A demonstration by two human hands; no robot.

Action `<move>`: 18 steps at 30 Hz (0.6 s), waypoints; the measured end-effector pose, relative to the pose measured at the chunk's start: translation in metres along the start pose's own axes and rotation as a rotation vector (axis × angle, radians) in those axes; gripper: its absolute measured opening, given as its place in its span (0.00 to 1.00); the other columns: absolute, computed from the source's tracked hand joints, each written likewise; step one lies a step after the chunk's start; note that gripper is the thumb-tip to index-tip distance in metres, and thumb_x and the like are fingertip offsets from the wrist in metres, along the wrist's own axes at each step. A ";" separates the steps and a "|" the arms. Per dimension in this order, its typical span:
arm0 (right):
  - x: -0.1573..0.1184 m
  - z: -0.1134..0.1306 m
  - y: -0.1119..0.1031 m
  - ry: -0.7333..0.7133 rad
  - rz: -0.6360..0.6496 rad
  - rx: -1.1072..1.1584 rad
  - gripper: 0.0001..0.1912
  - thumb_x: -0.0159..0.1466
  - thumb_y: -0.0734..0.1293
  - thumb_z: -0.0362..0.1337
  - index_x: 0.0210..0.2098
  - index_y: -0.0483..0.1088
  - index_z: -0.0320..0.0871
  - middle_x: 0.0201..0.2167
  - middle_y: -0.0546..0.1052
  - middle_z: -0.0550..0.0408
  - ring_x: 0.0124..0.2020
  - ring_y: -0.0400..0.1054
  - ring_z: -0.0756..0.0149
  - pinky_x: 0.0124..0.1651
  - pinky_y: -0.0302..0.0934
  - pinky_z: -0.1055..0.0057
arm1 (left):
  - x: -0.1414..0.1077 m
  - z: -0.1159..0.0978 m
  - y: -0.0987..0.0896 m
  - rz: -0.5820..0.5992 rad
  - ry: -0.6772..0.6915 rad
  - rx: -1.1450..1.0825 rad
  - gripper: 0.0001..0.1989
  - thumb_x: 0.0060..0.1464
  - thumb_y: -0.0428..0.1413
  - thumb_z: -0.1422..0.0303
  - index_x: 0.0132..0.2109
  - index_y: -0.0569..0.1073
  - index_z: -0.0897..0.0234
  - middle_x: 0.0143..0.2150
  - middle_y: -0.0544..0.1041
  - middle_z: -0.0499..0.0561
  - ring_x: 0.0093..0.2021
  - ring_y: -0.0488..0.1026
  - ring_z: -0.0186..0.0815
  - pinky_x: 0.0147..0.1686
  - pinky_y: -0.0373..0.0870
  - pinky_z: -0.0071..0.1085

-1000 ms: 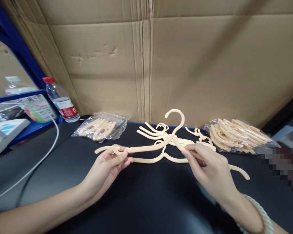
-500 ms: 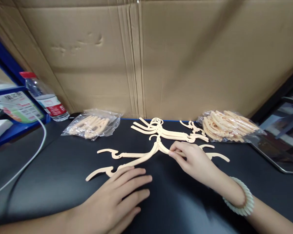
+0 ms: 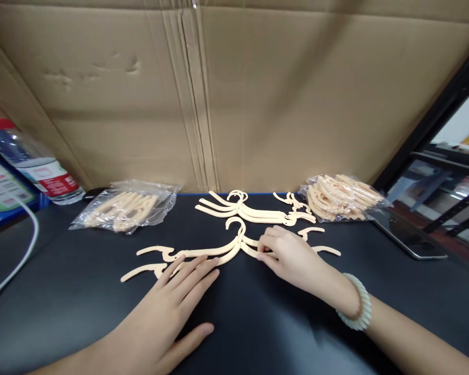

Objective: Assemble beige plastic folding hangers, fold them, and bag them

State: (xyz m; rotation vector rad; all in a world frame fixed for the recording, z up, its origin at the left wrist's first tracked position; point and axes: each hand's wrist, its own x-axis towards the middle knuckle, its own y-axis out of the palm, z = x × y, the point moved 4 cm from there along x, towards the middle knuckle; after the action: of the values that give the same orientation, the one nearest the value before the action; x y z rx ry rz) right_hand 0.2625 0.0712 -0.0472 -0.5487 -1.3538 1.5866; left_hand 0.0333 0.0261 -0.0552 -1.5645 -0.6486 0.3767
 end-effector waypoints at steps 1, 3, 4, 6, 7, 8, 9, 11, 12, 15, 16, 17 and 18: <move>0.000 0.000 0.000 -0.003 -0.007 0.004 0.05 0.63 0.65 0.31 0.31 0.72 0.44 0.32 0.73 0.54 0.36 0.69 0.64 0.39 0.64 0.68 | 0.000 0.001 0.000 -0.012 0.000 -0.006 0.28 0.61 0.51 0.61 0.66 0.60 0.65 0.67 0.60 0.60 0.66 0.57 0.55 0.62 0.54 0.59; 0.000 0.000 -0.001 -0.011 -0.028 0.009 0.05 0.63 0.64 0.30 0.33 0.72 0.44 0.33 0.74 0.53 0.38 0.69 0.63 0.41 0.64 0.67 | -0.001 0.002 0.001 -0.031 0.000 -0.011 0.29 0.61 0.52 0.61 0.66 0.60 0.65 0.67 0.59 0.60 0.66 0.56 0.56 0.62 0.54 0.59; 0.000 0.000 -0.002 -0.018 -0.042 0.010 0.05 0.63 0.64 0.30 0.34 0.72 0.44 0.34 0.74 0.52 0.39 0.69 0.62 0.42 0.65 0.66 | -0.001 0.002 0.001 -0.038 -0.003 -0.012 0.29 0.61 0.52 0.60 0.66 0.59 0.65 0.68 0.59 0.60 0.66 0.56 0.56 0.61 0.54 0.59; 0.000 -0.002 -0.003 -0.033 -0.069 0.008 0.05 0.63 0.64 0.31 0.37 0.72 0.44 0.38 0.75 0.51 0.41 0.69 0.61 0.44 0.65 0.64 | -0.002 0.004 0.002 -0.054 -0.010 -0.013 0.32 0.61 0.52 0.59 0.67 0.56 0.65 0.68 0.58 0.61 0.67 0.55 0.56 0.61 0.54 0.59; 0.000 -0.003 -0.003 -0.038 -0.079 0.005 0.06 0.63 0.64 0.32 0.40 0.72 0.44 0.39 0.75 0.50 0.43 0.69 0.60 0.45 0.65 0.63 | -0.002 0.004 0.002 -0.065 -0.012 -0.013 0.33 0.60 0.52 0.59 0.68 0.54 0.66 0.68 0.58 0.61 0.67 0.55 0.56 0.61 0.55 0.58; 0.000 -0.004 -0.004 -0.041 -0.080 0.000 0.07 0.63 0.64 0.32 0.42 0.72 0.44 0.41 0.75 0.49 0.44 0.69 0.59 0.46 0.65 0.62 | -0.001 0.005 0.002 -0.077 -0.010 -0.010 0.34 0.60 0.52 0.59 0.68 0.53 0.66 0.68 0.58 0.61 0.67 0.55 0.56 0.61 0.54 0.58; 0.000 -0.006 -0.003 -0.041 -0.072 -0.005 0.09 0.63 0.65 0.33 0.43 0.71 0.44 0.42 0.75 0.49 0.45 0.69 0.59 0.47 0.65 0.61 | -0.001 0.005 0.002 -0.090 -0.008 -0.004 0.34 0.60 0.52 0.60 0.69 0.52 0.66 0.68 0.57 0.62 0.67 0.55 0.56 0.62 0.54 0.57; 0.000 -0.011 -0.003 -0.034 -0.037 -0.013 0.10 0.63 0.65 0.34 0.45 0.71 0.44 0.43 0.75 0.49 0.46 0.69 0.58 0.49 0.64 0.60 | -0.001 0.007 0.003 -0.104 -0.009 0.024 0.34 0.60 0.52 0.61 0.69 0.52 0.67 0.69 0.56 0.63 0.67 0.54 0.56 0.62 0.53 0.57; 0.000 -0.013 -0.003 -0.028 -0.020 -0.014 0.10 0.63 0.65 0.33 0.45 0.71 0.44 0.43 0.75 0.49 0.46 0.69 0.59 0.49 0.64 0.60 | -0.001 0.008 0.004 -0.106 -0.011 0.040 0.33 0.61 0.51 0.62 0.68 0.53 0.67 0.69 0.55 0.64 0.67 0.53 0.56 0.62 0.53 0.56; 0.000 -0.015 -0.002 -0.013 0.016 -0.006 0.08 0.63 0.65 0.33 0.43 0.72 0.44 0.41 0.76 0.50 0.44 0.69 0.59 0.47 0.64 0.62 | -0.002 0.011 0.008 -0.107 -0.027 0.069 0.32 0.61 0.50 0.61 0.68 0.53 0.66 0.70 0.51 0.64 0.68 0.50 0.56 0.63 0.51 0.56; 0.000 -0.014 -0.002 -0.010 0.023 -0.002 0.08 0.63 0.65 0.33 0.42 0.72 0.44 0.41 0.76 0.50 0.43 0.69 0.60 0.47 0.64 0.62 | -0.001 0.013 0.009 -0.112 -0.041 0.069 0.32 0.62 0.50 0.60 0.68 0.53 0.66 0.70 0.50 0.63 0.69 0.49 0.55 0.63 0.51 0.57; 0.000 -0.013 -0.002 -0.011 0.028 0.002 0.08 0.63 0.65 0.32 0.42 0.72 0.44 0.40 0.76 0.50 0.43 0.69 0.60 0.47 0.64 0.62 | -0.001 0.014 0.010 -0.115 -0.052 0.064 0.32 0.61 0.50 0.59 0.68 0.53 0.65 0.71 0.50 0.63 0.69 0.49 0.55 0.63 0.50 0.57; 0.001 -0.011 -0.003 -0.017 0.033 0.010 0.08 0.63 0.65 0.32 0.42 0.72 0.44 0.41 0.76 0.51 0.43 0.69 0.60 0.46 0.64 0.62 | -0.001 0.015 0.010 -0.116 -0.060 0.054 0.32 0.61 0.50 0.59 0.68 0.53 0.64 0.70 0.51 0.62 0.69 0.49 0.54 0.63 0.50 0.57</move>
State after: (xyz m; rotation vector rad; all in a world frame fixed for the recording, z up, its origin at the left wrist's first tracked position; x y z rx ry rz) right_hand 0.2722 0.0772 -0.0479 -0.5551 -1.3549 1.6272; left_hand 0.0253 0.0379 -0.0666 -1.4613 -0.7665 0.3527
